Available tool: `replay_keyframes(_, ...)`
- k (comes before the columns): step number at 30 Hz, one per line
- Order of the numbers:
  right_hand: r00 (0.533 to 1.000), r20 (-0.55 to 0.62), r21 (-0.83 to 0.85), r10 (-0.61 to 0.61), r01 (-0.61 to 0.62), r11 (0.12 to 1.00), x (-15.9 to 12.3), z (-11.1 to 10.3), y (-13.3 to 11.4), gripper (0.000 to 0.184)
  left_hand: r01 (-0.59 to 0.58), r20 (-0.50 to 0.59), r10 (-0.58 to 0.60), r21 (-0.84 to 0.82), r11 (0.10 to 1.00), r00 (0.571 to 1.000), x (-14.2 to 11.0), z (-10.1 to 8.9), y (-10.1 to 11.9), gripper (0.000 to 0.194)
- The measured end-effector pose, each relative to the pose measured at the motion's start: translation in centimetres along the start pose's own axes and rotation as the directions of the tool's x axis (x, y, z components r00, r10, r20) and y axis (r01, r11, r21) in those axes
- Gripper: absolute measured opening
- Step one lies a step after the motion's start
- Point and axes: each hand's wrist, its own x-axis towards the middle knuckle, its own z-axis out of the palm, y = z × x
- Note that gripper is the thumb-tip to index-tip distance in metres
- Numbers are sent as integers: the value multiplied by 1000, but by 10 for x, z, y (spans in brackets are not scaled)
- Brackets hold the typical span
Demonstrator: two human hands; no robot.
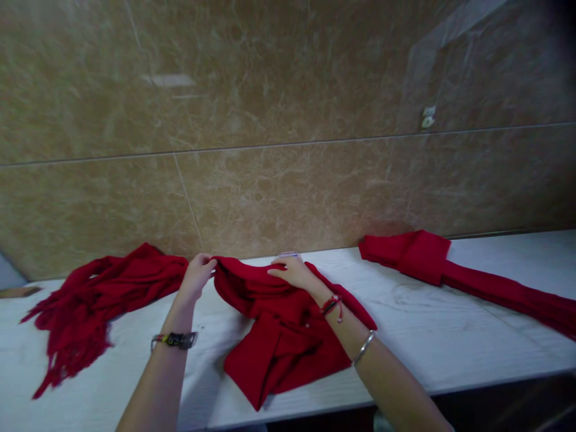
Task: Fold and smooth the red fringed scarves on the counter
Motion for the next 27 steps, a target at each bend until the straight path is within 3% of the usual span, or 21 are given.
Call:
replay_keyframes(3, 997, -40, 66, -71, 73, 995, -8, -46, 24, 20, -41, 33, 43, -60, 997, 999, -4, 16, 12, 8)
replay_keyframes(5, 984, -171, 37, -49, 56, 998, -19, -76, 35, 17, -109, 23, 110, -24, 994, 994, -10, 31, 20, 6)
replay_keyframes(7, 936, -350, 35, -38, 54, 998, -31, -100, 41, 18, -243, 45, 239, 150, 958, 970, -18, 47, 27, 7)
replay_keyframes(10, 814, -580, 123, -17, 108, 986, -47, -123, 43, 20, -414, 208, 358, 430, 802, 910, -30, 67, 35, 15)
replay_keyframes(12, 676, -735, 200, 58, 134, 970, -56, -137, 47, 22, -432, 284, 333, 461, 775, 899, -34, 75, 41, 18)
replay_keyframes(16, 239, -953, 211, 185, 85, 974, -74, -166, 74, 22, -371, 281, 280, 358, 857, 918, -34, 69, 55, 21)
replay_keyframes(17, 162, -971, 185, 178, 29, 982, -78, -172, 83, 21, -359, 264, 282, 320, 876, 922, -34, 66, 58, 20)
replay_keyframes(18, 123, -979, 156, 161, -47, 987, -83, -175, 91, 19, -351, 251, 287, 266, 898, 925, -35, 63, 62, 19)
replay_keyframes(19, 126, -982, 126, 143, -136, 983, -87, -177, 99, 17, -331, 246, 283, 184, 925, 927, -36, 60, 64, 18)
replay_keyframes(20, 172, -976, 88, 130, -232, 969, -90, -175, 106, 15, -289, 262, 261, 73, 955, 929, -37, 58, 66, 17)
replay_keyframes(21, 264, -956, 37, 128, -324, 945, -91, -171, 111, 13, -215, 299, 221, -53, 975, 928, -39, 58, 67, 17)
replay_keyframes(24, 613, -762, -157, 210, -489, 858, -86, -146, 116, 14, 70, 447, 73, -296, 953, 891, -44, 60, 67, 21)
replay_keyframes(25, 704, -672, -211, 229, -479, 852, -81, -136, 113, 16, 127, 484, 40, -309, 943, 874, -46, 62, 67, 23)
replay_keyframes(27, 841, -508, -244, 185, -346, 906, -68, -114, 100, 23, 153, 523, 24, -294, 944, 852, -49, 67, 65, 27)
